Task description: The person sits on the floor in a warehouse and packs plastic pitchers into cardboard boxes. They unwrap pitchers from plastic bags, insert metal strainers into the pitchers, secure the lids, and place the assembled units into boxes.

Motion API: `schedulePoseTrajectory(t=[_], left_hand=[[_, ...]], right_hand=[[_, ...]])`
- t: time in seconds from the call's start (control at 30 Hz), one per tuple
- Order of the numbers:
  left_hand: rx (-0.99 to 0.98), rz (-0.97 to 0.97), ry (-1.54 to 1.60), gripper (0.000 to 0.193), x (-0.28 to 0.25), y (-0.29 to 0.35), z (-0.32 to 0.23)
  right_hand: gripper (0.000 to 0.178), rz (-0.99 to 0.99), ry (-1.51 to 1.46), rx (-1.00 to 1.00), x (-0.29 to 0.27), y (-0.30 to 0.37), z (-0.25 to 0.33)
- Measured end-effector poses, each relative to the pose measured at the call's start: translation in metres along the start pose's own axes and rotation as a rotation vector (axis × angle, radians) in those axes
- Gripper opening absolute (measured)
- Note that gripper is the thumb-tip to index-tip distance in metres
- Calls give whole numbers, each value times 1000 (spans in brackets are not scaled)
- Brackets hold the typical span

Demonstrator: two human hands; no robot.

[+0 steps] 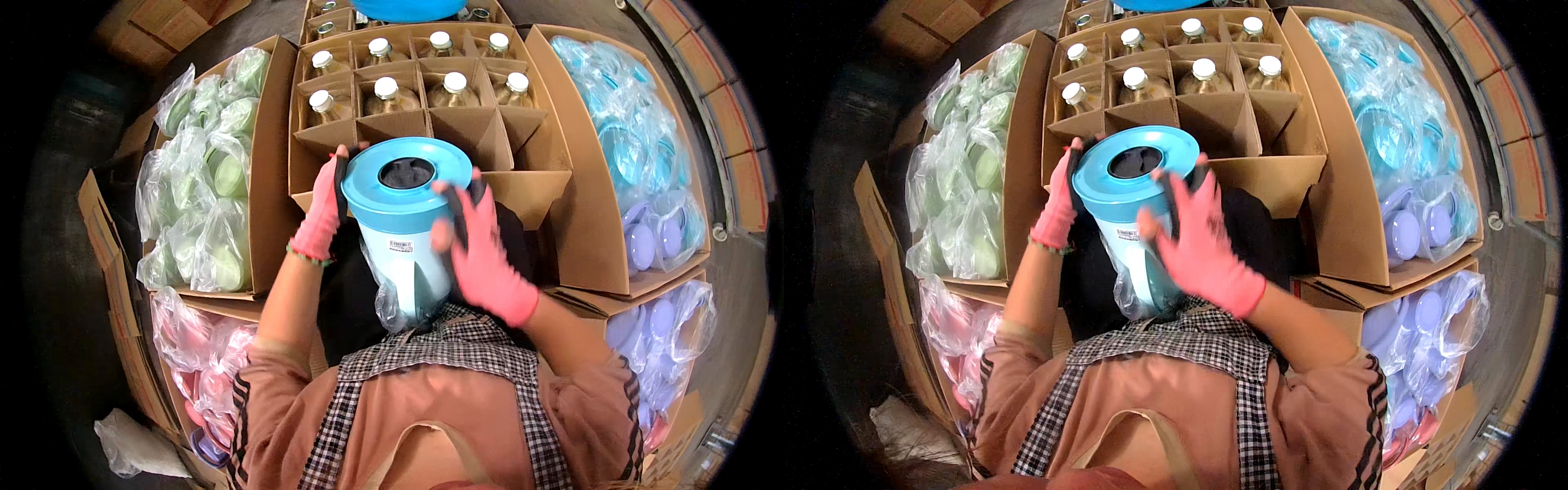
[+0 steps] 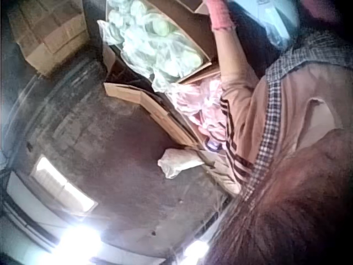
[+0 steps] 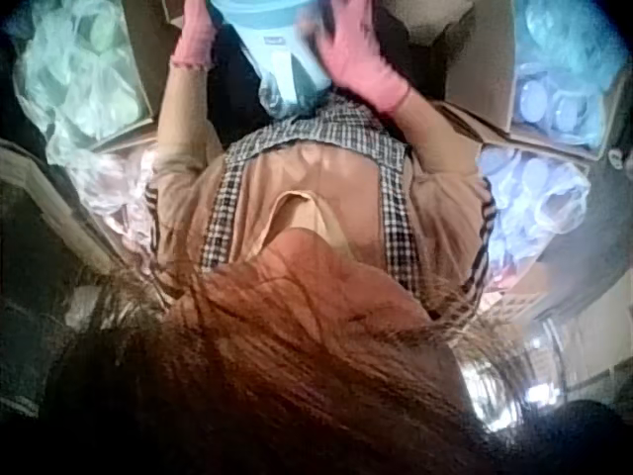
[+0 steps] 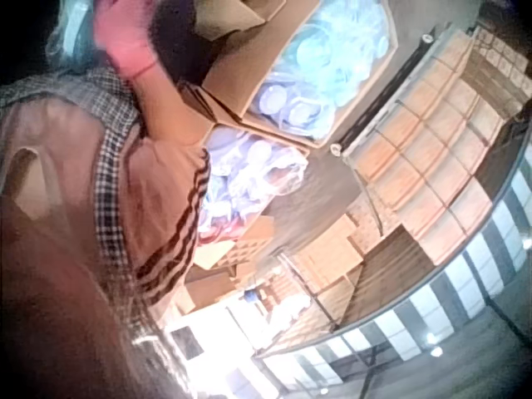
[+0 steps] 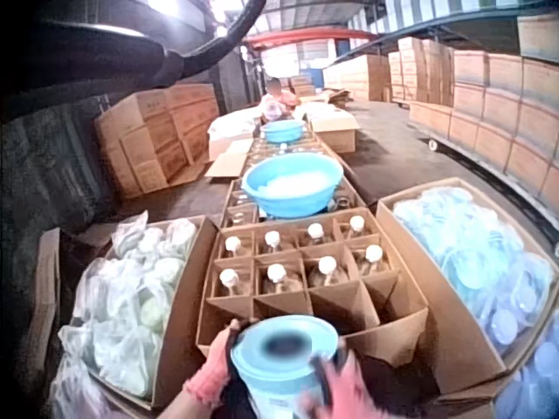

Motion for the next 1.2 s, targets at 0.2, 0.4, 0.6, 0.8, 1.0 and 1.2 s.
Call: schedulePoseTrajectory(t=[0.2,0.4,0.6,0.8,1.0,1.2], left_hand=[[395,-270,-396,38,58,45,-68],[209,-57,-354,40,45,18,-55],[445,-171,-414,50,54,43,-66],[-137,268,523,67,78,14,8],[77,377,250,67,85,22,-12],[114,382,223,63,74,25,-16]], right_hand=[[40,117,-1347,551,34,-75,-112],[25,-46,-748,200,21,-41,-74],[44,260,-1009,420,36,-71,-79],[37,397,336,-452,2,-58,38],[21,913,674,-429,48,-41,38],[17,964,405,318,41,-49,27]])
Point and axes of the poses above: each hand's wrist, its own y-axis away from the middle knuckle, its own x-axis out of the palm, z = x × y, the point moved 10 cm from there along -y, towards the middle knuckle, and after that the axes turned 9 degrees about x, right-handed, at the moved point
